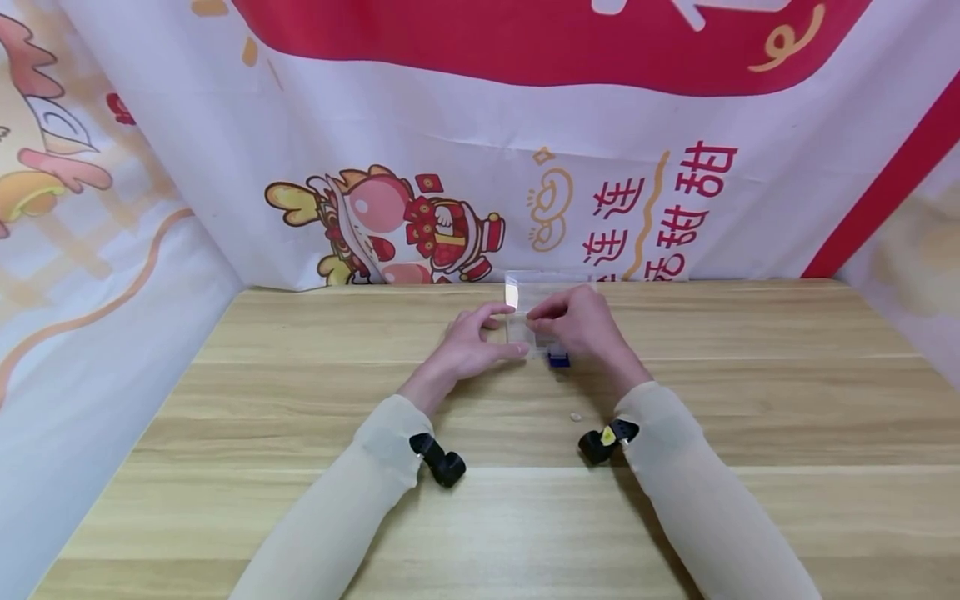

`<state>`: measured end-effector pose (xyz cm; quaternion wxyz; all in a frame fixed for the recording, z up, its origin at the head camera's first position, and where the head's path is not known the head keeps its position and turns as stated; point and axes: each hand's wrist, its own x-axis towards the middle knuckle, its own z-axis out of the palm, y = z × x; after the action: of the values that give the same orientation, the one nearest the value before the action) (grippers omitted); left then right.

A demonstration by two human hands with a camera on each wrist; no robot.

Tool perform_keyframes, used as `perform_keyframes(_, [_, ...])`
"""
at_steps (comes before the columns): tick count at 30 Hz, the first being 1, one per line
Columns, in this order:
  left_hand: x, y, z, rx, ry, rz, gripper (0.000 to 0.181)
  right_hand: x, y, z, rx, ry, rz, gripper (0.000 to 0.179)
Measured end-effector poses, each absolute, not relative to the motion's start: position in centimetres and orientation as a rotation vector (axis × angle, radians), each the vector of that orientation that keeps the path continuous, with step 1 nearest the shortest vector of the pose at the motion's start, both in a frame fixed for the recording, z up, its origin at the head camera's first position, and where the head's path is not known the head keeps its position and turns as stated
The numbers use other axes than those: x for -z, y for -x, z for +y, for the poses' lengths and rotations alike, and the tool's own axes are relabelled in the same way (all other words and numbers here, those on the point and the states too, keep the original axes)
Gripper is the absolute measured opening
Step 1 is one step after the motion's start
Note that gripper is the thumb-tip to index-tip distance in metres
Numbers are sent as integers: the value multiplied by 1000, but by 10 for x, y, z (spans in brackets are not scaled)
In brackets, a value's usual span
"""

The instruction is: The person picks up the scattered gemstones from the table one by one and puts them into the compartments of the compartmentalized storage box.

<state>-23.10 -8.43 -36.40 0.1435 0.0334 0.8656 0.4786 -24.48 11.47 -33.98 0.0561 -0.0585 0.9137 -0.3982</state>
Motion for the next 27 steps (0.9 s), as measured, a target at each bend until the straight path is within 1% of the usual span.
perform_keyframes(27, [364, 231, -84, -1389, -105, 2485, 69, 336, 243, 111, 1156, 196, 2793, 18])
